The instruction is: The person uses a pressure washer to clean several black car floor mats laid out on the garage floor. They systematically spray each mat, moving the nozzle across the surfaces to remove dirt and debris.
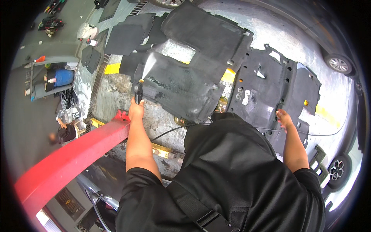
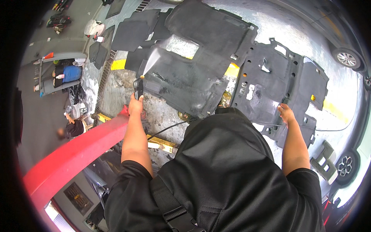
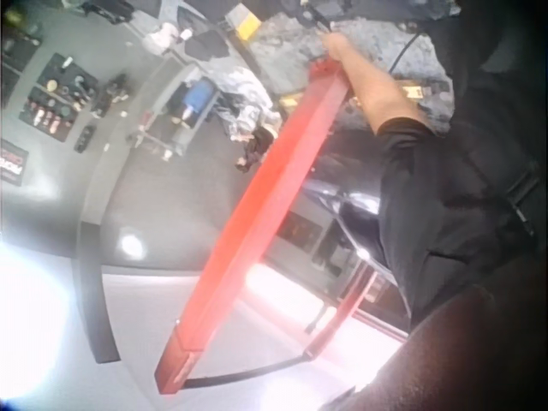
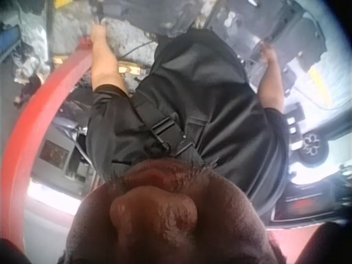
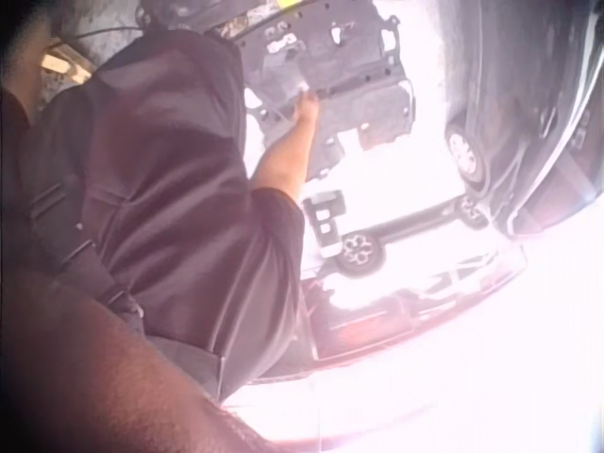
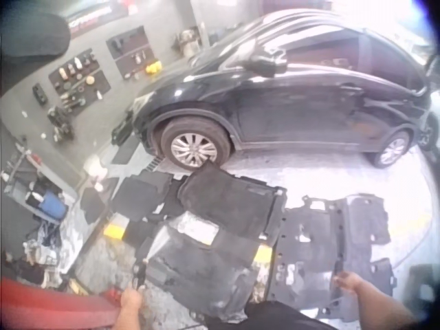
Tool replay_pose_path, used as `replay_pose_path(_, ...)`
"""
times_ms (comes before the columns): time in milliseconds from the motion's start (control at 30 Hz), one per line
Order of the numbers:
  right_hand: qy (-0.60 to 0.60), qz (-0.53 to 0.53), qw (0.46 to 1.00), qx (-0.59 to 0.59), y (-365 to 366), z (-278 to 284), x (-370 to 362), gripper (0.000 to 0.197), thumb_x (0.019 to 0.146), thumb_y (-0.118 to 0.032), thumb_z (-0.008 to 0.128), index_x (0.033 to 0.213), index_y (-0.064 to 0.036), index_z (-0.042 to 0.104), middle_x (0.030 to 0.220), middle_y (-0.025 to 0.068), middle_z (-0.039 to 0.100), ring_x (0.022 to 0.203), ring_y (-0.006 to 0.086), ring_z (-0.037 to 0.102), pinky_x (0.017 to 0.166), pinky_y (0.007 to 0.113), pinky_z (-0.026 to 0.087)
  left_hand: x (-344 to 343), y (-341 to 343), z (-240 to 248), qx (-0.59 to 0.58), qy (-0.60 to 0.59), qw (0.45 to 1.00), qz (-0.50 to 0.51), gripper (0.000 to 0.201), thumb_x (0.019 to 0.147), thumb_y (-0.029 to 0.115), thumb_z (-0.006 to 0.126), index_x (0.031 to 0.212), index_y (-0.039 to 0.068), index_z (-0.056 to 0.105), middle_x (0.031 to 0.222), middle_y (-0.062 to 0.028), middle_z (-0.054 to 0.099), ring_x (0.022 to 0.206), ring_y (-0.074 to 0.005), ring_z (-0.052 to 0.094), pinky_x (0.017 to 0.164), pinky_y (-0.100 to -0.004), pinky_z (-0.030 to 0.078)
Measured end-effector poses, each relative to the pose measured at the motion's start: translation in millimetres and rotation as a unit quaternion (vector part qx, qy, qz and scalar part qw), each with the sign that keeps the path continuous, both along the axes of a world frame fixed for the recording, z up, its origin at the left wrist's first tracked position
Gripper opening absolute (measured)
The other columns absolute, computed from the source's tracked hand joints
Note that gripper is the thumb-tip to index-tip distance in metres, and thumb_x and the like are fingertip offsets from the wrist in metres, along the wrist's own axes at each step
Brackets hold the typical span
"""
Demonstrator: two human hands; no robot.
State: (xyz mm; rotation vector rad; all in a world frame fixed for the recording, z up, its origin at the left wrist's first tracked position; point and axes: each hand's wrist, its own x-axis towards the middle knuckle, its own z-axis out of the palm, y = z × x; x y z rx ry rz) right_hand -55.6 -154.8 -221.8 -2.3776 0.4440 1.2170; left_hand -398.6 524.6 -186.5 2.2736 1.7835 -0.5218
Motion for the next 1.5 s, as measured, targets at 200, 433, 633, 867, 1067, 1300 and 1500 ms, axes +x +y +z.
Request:
replay_pose_path(200, -0.038, 0.000, 0.999, 0.032, 1, 4, -7, 0.060, 0.096, -0.044, 0.062, 0.146, -0.0123, 0.053, 0.130, 0.0141, 0.066, 0.099, 0.0253, 0.066, 0.085, 0.043, 0.053, 10, 21, 5, 0.000, -0.010, 1.000, -0.019, 0.069, 0.094, 0.047, 0.066, 0.152, 0.021, 0.040, 0.131, -0.0201, 0.066, 0.123, -0.0397, 0.061, 0.101, -0.0498, 0.048)
replay_pose_path(433, -0.024, 0.011, 0.999, 0.021, 5, -2, -32, 0.060, 0.096, -0.045, 0.062, 0.146, -0.0136, 0.053, 0.126, 0.0138, 0.067, 0.095, 0.0240, 0.067, 0.083, 0.041, 0.054, 3, 9, -18, -0.084, -0.057, 0.994, -0.050, 0.069, 0.092, 0.044, 0.070, 0.149, 0.015, 0.046, 0.131, -0.0215, 0.065, 0.123, -0.0392, 0.061, 0.103, -0.0467, 0.047)
replay_pose_path(633, 0.040, 0.006, 0.999, 0.001, -16, -31, -49, 0.058, 0.098, -0.050, 0.060, 0.148, -0.0223, 0.050, 0.129, 0.0086, 0.065, 0.105, 0.0229, 0.065, 0.082, 0.045, 0.053, 13, -32, -52, -0.172, -0.089, 0.978, -0.075, 0.069, 0.089, 0.040, 0.074, 0.148, 0.013, 0.048, 0.130, -0.0225, 0.066, 0.123, -0.0385, 0.062, 0.103, -0.0455, 0.048)
replay_pose_path(867, 0.007, -0.008, 0.999, 0.033, -6, -31, -57, 0.060, 0.097, -0.044, 0.063, 0.147, -0.0128, 0.052, 0.134, 0.0198, 0.063, 0.118, 0.0315, 0.063, 0.095, 0.042, 0.051, 66, -119, -13, -0.175, -0.052, 0.964, -0.195, 0.067, 0.090, 0.042, 0.071, 0.148, 0.018, 0.047, 0.129, -0.0229, 0.066, 0.122, -0.0401, 0.062, 0.102, -0.0484, 0.048)
replay_pose_path(1067, -0.020, -0.030, 0.998, 0.050, -13, -29, -60, 0.059, 0.098, -0.043, 0.063, 0.147, -0.0117, 0.052, 0.140, 0.0213, 0.060, 0.128, 0.0349, 0.059, 0.105, 0.043, 0.046, 80, -106, -14, -0.125, -0.051, 0.978, -0.157, 0.070, 0.090, 0.045, 0.071, 0.149, 0.019, 0.045, 0.129, -0.0214, 0.066, 0.122, -0.0390, 0.062, 0.101, -0.0479, 0.048)
replay_pose_path(1300, 0.020, -0.049, 0.998, 0.016, -22, -22, -79, 0.060, 0.097, -0.044, 0.063, 0.146, -0.0115, 0.053, 0.135, 0.0212, 0.063, 0.121, 0.0349, 0.063, 0.095, 0.046, 0.052, 104, -91, -18, -0.140, -0.050, 0.973, -0.175, 0.070, 0.091, 0.044, 0.070, 0.150, 0.016, 0.045, 0.130, -0.0220, 0.066, 0.122, -0.0387, 0.062, 0.101, -0.0470, 0.049)
replay_pose_path(1500, 0.016, -0.034, 0.999, 0.011, -44, -48, -97, 0.062, 0.096, -0.048, 0.064, 0.145, -0.0118, 0.054, 0.126, 0.0200, 0.068, 0.102, 0.0314, 0.071, 0.084, 0.040, 0.056, 117, -90, -47, -0.116, -0.064, 0.933, -0.334, 0.064, 0.091, 0.036, 0.073, 0.144, 0.010, 0.050, 0.108, -0.0181, 0.073, 0.073, -0.0277, 0.072, 0.069, -0.0404, 0.057)
